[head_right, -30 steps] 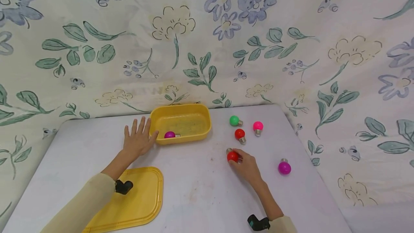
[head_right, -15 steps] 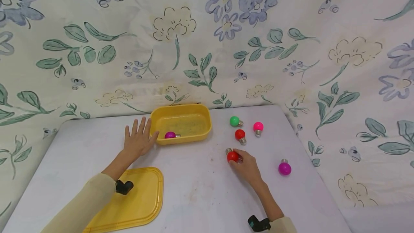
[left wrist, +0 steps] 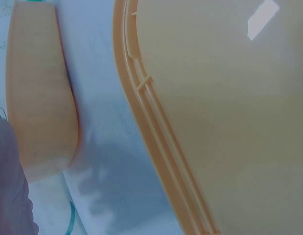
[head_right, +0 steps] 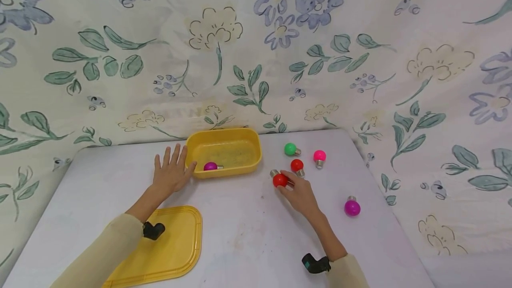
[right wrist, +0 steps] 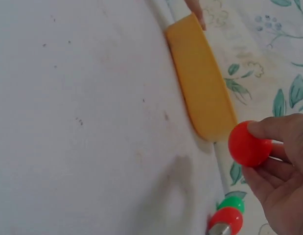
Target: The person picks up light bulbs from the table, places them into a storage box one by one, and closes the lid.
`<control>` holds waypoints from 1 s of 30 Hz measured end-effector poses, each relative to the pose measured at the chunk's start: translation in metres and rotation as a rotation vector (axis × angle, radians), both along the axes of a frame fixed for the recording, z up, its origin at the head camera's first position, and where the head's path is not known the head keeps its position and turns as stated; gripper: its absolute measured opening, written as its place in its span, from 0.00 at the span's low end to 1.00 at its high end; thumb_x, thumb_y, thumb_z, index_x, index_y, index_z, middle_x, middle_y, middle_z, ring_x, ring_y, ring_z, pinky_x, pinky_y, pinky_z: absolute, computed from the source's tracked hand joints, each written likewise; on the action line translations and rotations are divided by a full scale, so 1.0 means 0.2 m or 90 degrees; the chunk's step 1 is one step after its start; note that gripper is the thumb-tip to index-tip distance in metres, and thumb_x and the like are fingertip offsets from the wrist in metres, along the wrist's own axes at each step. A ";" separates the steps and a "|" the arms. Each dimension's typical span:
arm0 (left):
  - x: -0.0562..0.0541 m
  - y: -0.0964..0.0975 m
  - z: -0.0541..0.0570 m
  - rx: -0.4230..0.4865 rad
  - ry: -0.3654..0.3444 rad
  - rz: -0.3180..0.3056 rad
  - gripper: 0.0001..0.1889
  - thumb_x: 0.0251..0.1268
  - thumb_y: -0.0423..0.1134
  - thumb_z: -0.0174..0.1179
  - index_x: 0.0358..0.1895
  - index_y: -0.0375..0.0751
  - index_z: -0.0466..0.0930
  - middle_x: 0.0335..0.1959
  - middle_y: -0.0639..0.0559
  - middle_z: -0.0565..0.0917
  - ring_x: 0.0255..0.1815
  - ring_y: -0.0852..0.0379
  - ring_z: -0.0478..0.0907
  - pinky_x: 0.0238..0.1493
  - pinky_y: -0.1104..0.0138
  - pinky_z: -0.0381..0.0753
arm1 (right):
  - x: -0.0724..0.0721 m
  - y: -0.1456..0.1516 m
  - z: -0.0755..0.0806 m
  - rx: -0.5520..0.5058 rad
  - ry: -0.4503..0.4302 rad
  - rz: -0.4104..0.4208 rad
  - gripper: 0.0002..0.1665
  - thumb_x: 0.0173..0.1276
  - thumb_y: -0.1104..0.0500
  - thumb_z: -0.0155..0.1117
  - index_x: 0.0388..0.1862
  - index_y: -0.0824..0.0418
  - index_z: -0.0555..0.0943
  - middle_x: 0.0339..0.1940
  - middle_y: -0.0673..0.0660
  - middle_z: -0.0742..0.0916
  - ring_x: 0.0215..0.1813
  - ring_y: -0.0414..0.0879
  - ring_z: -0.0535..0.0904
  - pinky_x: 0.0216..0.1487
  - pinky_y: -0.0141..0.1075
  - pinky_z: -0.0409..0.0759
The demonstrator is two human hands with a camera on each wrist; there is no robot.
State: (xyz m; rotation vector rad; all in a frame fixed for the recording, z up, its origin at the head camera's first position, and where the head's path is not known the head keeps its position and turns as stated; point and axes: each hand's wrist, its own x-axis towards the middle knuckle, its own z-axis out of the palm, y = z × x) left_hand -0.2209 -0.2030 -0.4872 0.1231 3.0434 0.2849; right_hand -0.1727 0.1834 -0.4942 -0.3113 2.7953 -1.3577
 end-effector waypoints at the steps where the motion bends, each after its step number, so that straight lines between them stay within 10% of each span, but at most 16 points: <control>1: 0.00 0.00 0.00 0.000 0.003 -0.001 0.39 0.80 0.57 0.37 0.79 0.30 0.42 0.79 0.31 0.42 0.78 0.30 0.35 0.71 0.35 0.31 | -0.01 -0.01 0.01 0.002 0.008 0.004 0.32 0.65 0.63 0.72 0.68 0.64 0.76 0.60 0.62 0.83 0.61 0.58 0.78 0.53 0.47 0.82; 16: -0.01 0.00 -0.02 0.007 0.004 0.003 0.39 0.79 0.57 0.36 0.79 0.31 0.42 0.80 0.31 0.42 0.78 0.30 0.35 0.71 0.35 0.30 | -0.22 -0.28 0.19 -0.026 0.025 0.072 0.30 0.68 0.63 0.69 0.68 0.64 0.75 0.63 0.61 0.81 0.64 0.55 0.76 0.58 0.47 0.79; 30: -0.01 -0.01 -0.02 0.002 0.003 0.001 0.39 0.80 0.57 0.36 0.79 0.30 0.42 0.80 0.31 0.42 0.78 0.31 0.35 0.72 0.36 0.31 | -0.38 -0.52 0.17 -0.016 0.025 0.117 0.29 0.69 0.64 0.68 0.68 0.63 0.76 0.60 0.61 0.82 0.61 0.55 0.78 0.59 0.41 0.79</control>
